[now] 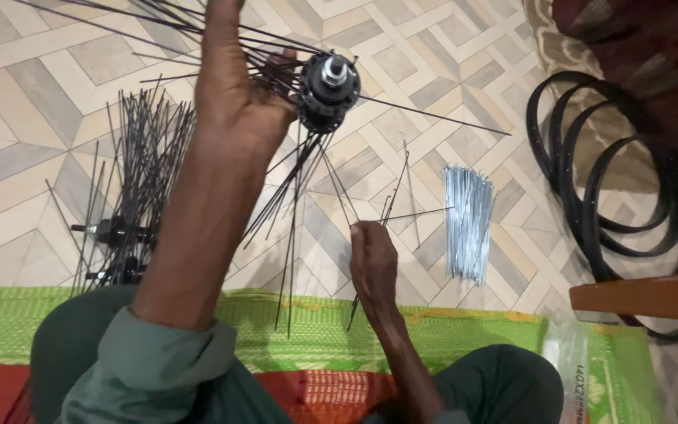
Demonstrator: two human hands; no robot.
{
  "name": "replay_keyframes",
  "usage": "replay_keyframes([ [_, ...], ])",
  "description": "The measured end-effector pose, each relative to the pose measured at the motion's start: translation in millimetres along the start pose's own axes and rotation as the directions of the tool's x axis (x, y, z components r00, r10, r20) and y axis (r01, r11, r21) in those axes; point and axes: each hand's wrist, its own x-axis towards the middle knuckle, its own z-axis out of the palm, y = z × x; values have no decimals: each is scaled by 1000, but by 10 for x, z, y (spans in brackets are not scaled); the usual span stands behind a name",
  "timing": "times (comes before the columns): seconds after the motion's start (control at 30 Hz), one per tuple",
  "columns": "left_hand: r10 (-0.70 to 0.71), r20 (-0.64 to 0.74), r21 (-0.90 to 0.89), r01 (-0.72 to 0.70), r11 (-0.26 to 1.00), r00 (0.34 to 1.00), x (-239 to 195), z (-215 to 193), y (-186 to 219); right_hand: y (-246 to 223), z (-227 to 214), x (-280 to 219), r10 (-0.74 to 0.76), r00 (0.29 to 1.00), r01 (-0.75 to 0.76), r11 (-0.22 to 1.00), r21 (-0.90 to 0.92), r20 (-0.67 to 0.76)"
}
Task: The person sits on a mat and inserts metal spokes into a bicycle hub, bending the ends to secure them. They then gather the spokes into a bundle and continue inserting more spokes into the hub.
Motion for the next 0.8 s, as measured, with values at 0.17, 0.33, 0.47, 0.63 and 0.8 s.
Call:
replay_keyframes([
  [0.17, -2, 59, 30, 0, 1000, 998, -50, 2, -66, 405, -119, -28, -174, 955, 110, 960, -258, -240],
  [0.33, 27, 105, 52, -33, 998, 994, 10, 3, 1, 1047, -426, 528, -185, 945, 50, 897, -439, -271],
  [0.47, 14, -18, 60, -13, 998, 1000, 23, -20, -31, 1225, -678, 707, -410, 910, 382, 780, -495, 56],
  [0.63, 11, -35, 75, -8, 997, 999, 12, -7, -53, 1027, -743, 708, -271, 922, 384, 743, -548, 278],
  [0.8, 43, 42, 99, -47, 994, 998, 15, -14, -58, 751, -637, 405, -115, 942, 264, 835, -483, 316],
])
